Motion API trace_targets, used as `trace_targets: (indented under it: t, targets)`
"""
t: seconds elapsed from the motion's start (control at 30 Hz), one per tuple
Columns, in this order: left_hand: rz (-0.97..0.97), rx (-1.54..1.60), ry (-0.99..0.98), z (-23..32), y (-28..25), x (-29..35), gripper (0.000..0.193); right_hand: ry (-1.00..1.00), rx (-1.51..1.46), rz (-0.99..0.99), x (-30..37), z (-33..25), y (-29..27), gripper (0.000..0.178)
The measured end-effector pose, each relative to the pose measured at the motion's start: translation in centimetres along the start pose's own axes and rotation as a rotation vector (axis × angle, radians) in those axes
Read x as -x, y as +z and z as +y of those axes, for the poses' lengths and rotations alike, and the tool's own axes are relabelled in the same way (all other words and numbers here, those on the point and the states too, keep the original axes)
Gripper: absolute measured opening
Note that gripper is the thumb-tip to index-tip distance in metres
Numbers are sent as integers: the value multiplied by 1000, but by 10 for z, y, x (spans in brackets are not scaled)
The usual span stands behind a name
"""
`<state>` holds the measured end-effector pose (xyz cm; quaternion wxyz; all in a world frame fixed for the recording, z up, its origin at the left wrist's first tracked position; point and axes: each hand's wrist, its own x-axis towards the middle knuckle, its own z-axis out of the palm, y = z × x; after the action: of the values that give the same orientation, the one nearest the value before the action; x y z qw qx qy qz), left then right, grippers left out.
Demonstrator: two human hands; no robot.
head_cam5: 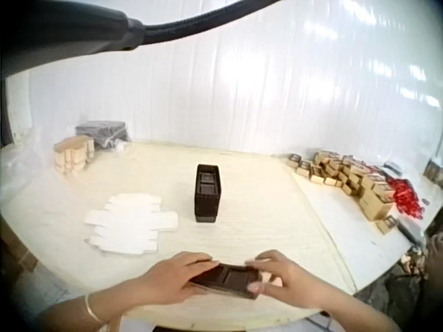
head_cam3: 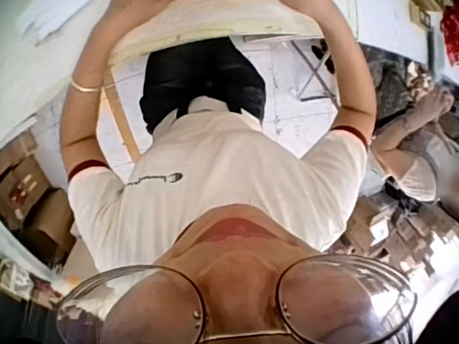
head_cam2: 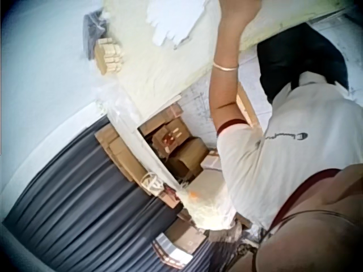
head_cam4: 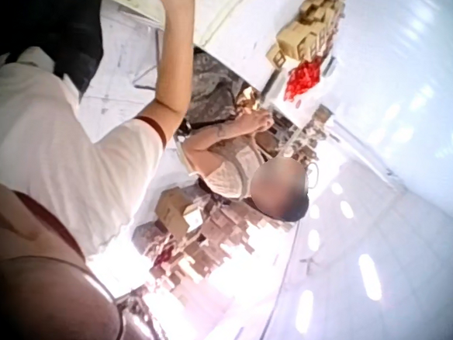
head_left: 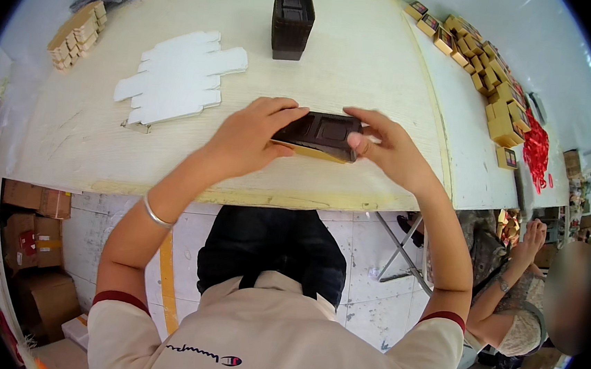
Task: The person folds flat cardboard pieces into small rectangular boxes and inserts black rectangular inserts into them. The person repeats this process multiple times, stacking the completed boxes on the table.
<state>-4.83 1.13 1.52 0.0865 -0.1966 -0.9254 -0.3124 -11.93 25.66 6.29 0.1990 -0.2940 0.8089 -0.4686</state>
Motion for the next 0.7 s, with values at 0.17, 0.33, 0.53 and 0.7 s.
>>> trace_targets:
  t: [0.17, 0.33, 0.53, 0.7]
  targets:
    - [-137, 95, 10, -17, -15, -6, 68, -296, 231, -150, 2, 5, -4, 39]
    - [-88, -30, 44, 1, -5, -6, 72, -569, 591, -73, -12, 18, 17, 33]
    - [-74, -146, 5, 0, 3, -5, 73, -576, 760, -81, -10, 2, 20, 34]
    - [-47, -246, -13, 9, 7, 0, 67, -475, 589, 64, 2, 9, 39, 42]
